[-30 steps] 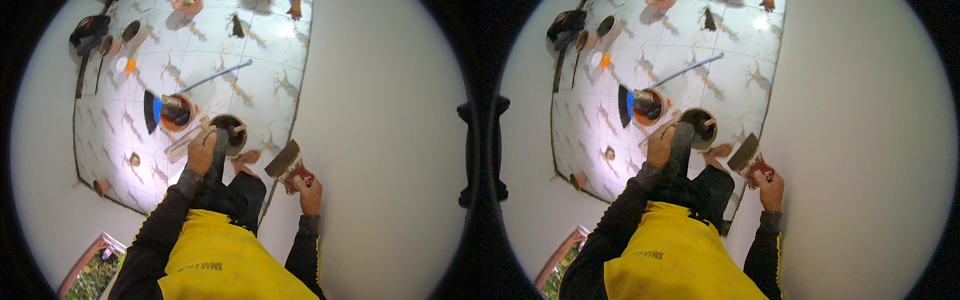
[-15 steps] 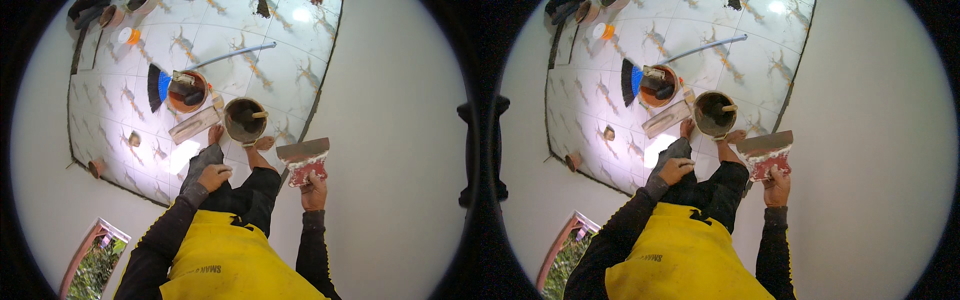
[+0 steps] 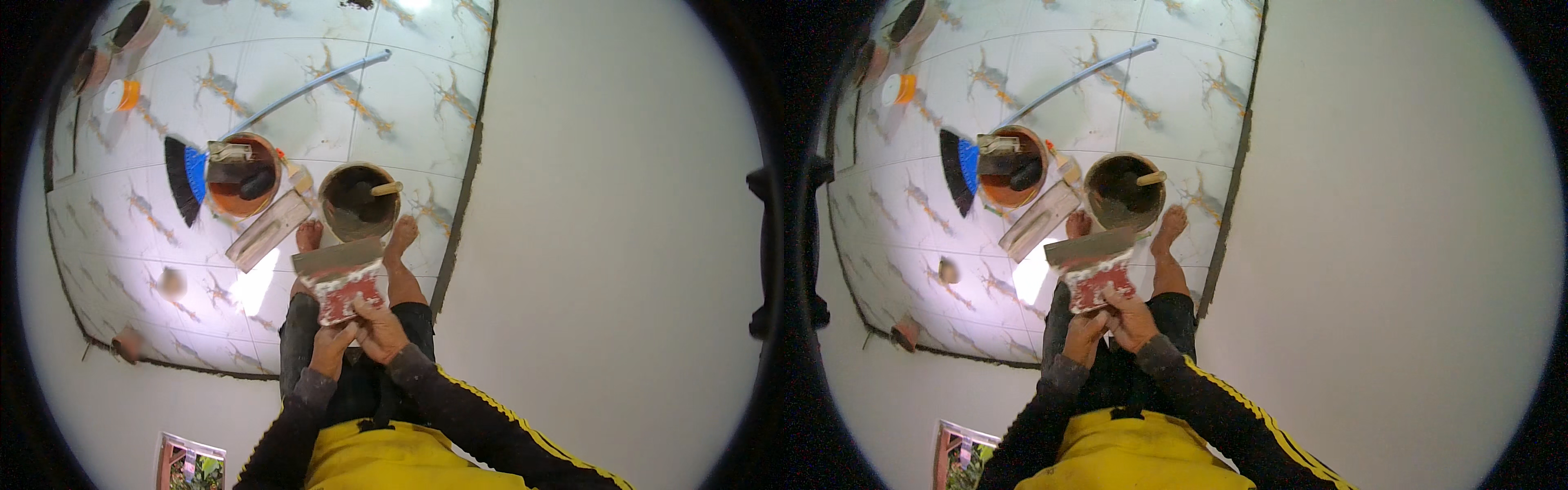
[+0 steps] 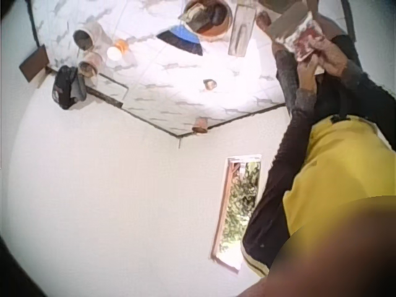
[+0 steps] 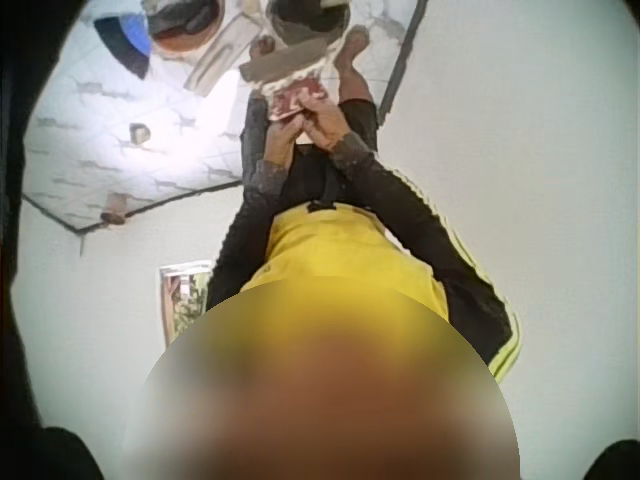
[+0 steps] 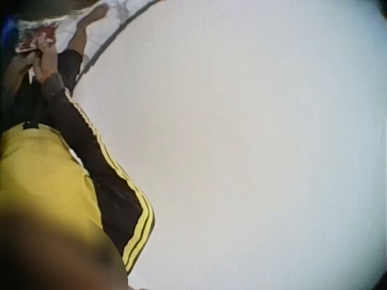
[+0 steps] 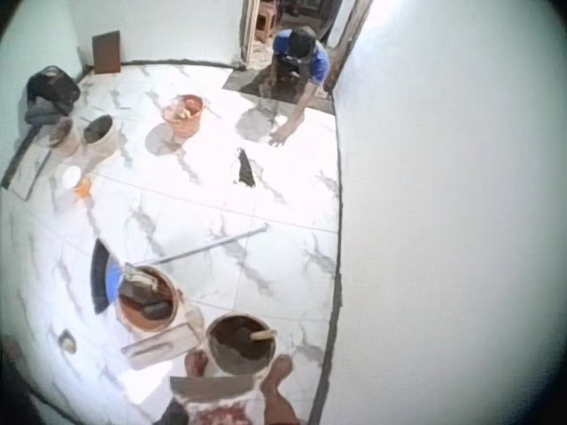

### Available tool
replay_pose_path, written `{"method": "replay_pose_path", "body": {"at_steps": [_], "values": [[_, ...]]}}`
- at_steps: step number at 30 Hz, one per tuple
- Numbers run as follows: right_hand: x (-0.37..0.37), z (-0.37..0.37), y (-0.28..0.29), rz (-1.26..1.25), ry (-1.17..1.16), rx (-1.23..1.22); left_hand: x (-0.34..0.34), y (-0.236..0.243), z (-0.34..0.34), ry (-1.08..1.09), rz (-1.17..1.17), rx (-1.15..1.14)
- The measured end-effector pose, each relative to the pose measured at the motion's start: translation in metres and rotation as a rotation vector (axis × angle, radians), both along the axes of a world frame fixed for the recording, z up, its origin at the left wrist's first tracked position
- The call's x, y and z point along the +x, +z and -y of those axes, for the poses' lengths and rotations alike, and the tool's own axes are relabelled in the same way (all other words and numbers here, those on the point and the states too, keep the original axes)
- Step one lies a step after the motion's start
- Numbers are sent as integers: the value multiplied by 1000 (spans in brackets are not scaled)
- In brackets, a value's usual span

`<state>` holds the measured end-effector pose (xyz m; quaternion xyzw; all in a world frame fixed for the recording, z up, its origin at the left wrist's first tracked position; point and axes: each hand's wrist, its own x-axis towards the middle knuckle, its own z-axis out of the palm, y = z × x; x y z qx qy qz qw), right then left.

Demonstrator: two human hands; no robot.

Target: The person applies grout along the edges of marble-patterned floor tiles using a trowel and a bucket. They smooth the grout lines and wipe excess material from the tile surface with a sponge.

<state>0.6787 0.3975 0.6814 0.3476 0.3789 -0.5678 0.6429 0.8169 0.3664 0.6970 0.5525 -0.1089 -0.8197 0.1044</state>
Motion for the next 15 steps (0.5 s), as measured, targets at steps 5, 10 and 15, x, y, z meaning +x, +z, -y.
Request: {"method": "replay_pose_path", "body": {"at_steps": [5,10,15], "values": [[25,-7,-51,72,233,128,-6,-39,-18,190,99,-55],[33,-50,-99,110,420,188,18,-95,-37,416,145,-23],[-18,-102,-222,-178,471,537,57,-123,-54,562,319,-14]]}}
